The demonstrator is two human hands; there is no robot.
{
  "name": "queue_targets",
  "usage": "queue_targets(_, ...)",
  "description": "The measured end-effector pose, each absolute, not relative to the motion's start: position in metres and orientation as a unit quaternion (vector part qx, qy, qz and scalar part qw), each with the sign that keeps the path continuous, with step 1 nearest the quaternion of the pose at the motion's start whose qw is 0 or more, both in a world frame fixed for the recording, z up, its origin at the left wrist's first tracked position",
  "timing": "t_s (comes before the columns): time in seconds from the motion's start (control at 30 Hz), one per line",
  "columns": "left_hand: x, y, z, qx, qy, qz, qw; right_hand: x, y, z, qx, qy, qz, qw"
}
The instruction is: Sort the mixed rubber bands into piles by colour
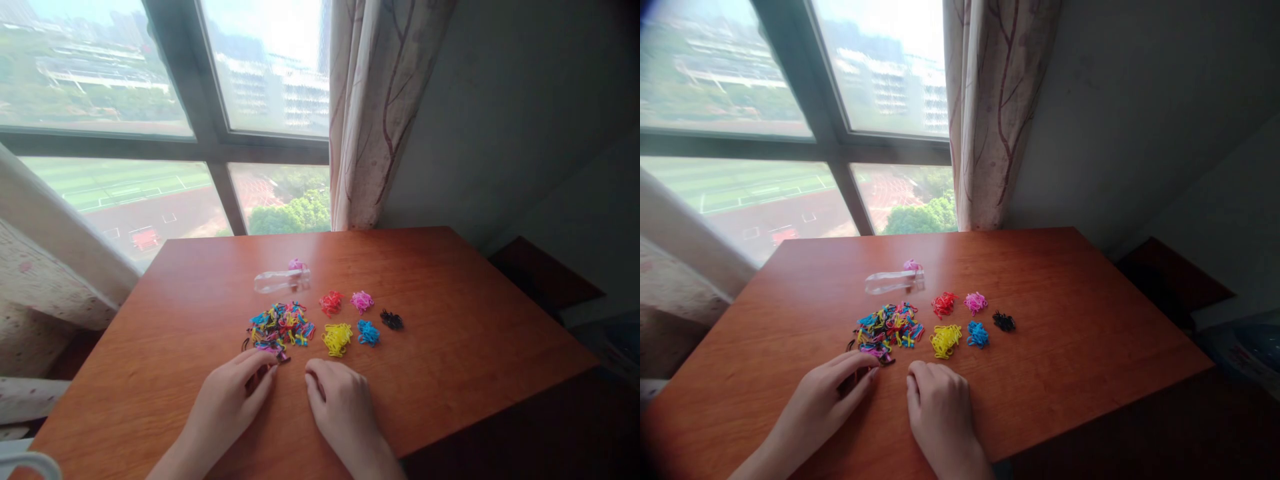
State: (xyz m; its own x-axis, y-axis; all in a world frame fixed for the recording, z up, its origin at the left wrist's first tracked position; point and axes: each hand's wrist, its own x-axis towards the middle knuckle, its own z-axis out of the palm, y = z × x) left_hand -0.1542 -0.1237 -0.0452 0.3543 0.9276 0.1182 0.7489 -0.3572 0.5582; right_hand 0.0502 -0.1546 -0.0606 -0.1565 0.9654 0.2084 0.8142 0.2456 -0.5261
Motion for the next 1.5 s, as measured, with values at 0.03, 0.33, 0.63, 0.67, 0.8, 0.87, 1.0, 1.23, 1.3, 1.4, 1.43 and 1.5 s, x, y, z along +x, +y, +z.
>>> queue_targets(0.03, -0.155, -0.125, -0.047, 0.794, 0.526, 0.219, 0.213, 0.048, -0.153, -0.061, -0.596, -0.747, 0.148, 0.255)
queue_targets(0.33, -0.151, -0.126, -0.049, 0.795, 0.532, 0.212, 0.202, 0.021, -0.135, -0.055, -0.590, -0.758, 0.154, 0.232)
queue_targets(0.63, -0.150, -0.127, -0.048, 0.795, 0.539, 0.203, 0.192, 0.021, -0.135, -0.062, -0.581, -0.760, 0.145, 0.252)
queue_targets(0.67, -0.151, -0.127, -0.049, 0.794, 0.540, 0.206, 0.188, 0.022, -0.136, -0.063, -0.577, -0.760, 0.145, 0.262)
queue_targets(0.8, -0.154, -0.127, -0.052, 0.788, 0.551, 0.215, 0.172, 0.024, -0.138, -0.062, -0.571, -0.744, 0.162, 0.308)
queue_targets(0.87, -0.155, -0.127, -0.052, 0.785, 0.556, 0.214, 0.167, 0.027, -0.139, -0.060, -0.572, -0.729, 0.179, 0.329)
queue_targets(1.0, -0.154, -0.127, -0.051, 0.786, 0.558, 0.207, 0.166, 0.050, -0.141, -0.052, -0.589, -0.691, 0.198, 0.370)
queue_targets(1.23, -0.152, -0.127, -0.050, 0.789, 0.557, 0.206, 0.158, 0.150, -0.129, -0.051, -0.711, -0.596, 0.077, 0.364)
queue_targets(1.3, -0.152, -0.127, -0.050, 0.788, 0.557, 0.210, 0.159, 0.176, -0.125, -0.055, -0.743, -0.574, 0.046, 0.341)
queue_targets(1.4, -0.153, -0.127, -0.051, 0.787, 0.555, 0.217, 0.160, 0.199, -0.122, -0.063, -0.769, -0.553, 0.028, 0.319)
queue_targets(1.43, -0.153, -0.127, -0.051, 0.787, 0.555, 0.218, 0.159, 0.203, -0.121, -0.066, -0.772, -0.554, 0.028, 0.312)
queue_targets(1.5, -0.153, -0.127, -0.052, 0.787, 0.555, 0.218, 0.157, 0.205, -0.119, -0.070, -0.772, -0.560, 0.036, 0.299)
